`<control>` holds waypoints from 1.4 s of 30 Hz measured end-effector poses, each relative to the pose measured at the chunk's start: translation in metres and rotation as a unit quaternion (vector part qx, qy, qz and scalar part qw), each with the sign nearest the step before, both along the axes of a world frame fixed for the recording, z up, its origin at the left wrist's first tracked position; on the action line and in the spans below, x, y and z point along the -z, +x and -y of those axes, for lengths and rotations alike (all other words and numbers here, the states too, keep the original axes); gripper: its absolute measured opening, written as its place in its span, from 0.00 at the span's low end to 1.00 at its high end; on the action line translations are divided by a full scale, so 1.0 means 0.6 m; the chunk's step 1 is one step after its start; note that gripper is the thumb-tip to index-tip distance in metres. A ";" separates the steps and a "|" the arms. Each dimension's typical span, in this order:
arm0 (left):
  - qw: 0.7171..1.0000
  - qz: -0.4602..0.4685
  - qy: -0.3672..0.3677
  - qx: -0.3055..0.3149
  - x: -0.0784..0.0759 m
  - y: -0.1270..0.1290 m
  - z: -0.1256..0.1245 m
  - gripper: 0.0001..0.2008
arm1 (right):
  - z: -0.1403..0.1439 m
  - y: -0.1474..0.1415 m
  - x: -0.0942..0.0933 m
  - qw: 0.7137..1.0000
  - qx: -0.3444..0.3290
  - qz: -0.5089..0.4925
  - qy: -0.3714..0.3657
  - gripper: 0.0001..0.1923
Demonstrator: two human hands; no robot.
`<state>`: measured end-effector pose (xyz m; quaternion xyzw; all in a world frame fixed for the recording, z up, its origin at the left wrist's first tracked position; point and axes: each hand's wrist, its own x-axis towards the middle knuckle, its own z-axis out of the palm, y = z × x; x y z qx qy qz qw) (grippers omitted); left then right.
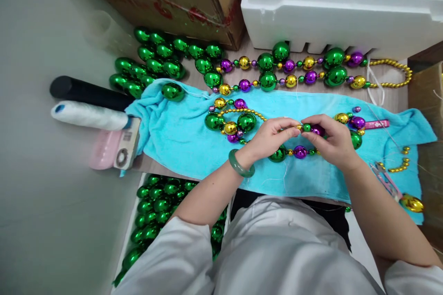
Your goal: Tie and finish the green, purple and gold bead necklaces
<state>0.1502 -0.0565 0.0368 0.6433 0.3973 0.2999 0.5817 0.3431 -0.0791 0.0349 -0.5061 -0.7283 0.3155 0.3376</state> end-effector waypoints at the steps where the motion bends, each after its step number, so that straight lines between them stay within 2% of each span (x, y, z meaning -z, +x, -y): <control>1: 1.000 0.003 -0.002 -0.003 0.001 0.000 0.000 0.09 | -0.001 -0.001 0.000 1.000 0.002 -0.003 0.002 0.11; 4: 0.999 -0.026 0.018 -0.010 0.001 0.001 0.001 0.10 | -0.003 -0.003 -0.005 0.999 -0.027 0.009 0.034 0.11; 8: 0.990 -0.108 0.089 -0.011 -0.007 0.003 0.003 0.09 | -0.002 -0.002 -0.018 0.993 -0.071 0.048 0.083 0.17; 11: 0.985 -0.129 0.116 0.011 -0.014 0.008 0.004 0.07 | 0.000 -0.003 -0.023 0.988 -0.062 0.088 0.115 0.14; 15: 0.984 -0.129 0.118 0.024 -0.021 0.020 0.008 0.07 | 0.005 -0.004 -0.025 0.983 -0.020 0.105 0.152 0.08; 17: 0.985 -0.131 0.114 0.020 -0.025 0.026 0.011 0.07 | 0.011 -0.003 -0.026 0.988 0.013 0.066 0.136 0.07; 20: 0.988 -0.114 0.099 0.018 -0.034 0.034 0.020 0.07 | 0.023 0.001 -0.026 0.993 0.077 -0.065 0.061 0.05; 24: 0.994 -0.078 0.066 0.025 -0.049 0.044 0.038 0.07 | 0.044 0.006 -0.019 0.962 0.133 -0.235 -0.042 0.04; 27: 0.997 -0.061 0.025 0.027 -0.058 0.050 0.053 0.08 | 0.059 0.006 -0.016 0.940 0.148 -0.300 -0.070 0.02; 29: 0.998 -0.046 0.000 0.034 -0.060 0.054 0.063 0.09 | 0.069 0.004 -0.019 0.937 0.162 -0.301 -0.067 0.02; 31: 0.998 -0.053 0.009 0.036 -0.058 0.056 0.072 0.10 | 0.077 0.002 -0.026 0.948 0.173 -0.265 -0.047 0.03; 35: 0.984 -0.137 0.112 0.013 -0.052 0.058 0.087 0.07 | 0.091 0.002 -0.043 0.986 0.138 -0.089 0.015 0.04; 37: 0.978 -0.157 0.136 -0.004 -0.051 0.058 0.092 0.06 | 0.094 0.003 -0.046 0.992 0.122 -0.025 0.030 0.04; 39: 0.986 -0.134 0.101 -0.012 -0.053 0.056 0.093 0.07 | 0.095 0.004 -0.044 0.990 0.131 -0.054 0.004 0.04; 42: 0.998 -0.055 -0.002 -0.017 -0.057 0.051 0.091 0.11 | 0.093 0.008 -0.034 0.959 0.151 -0.219 -0.093 0.05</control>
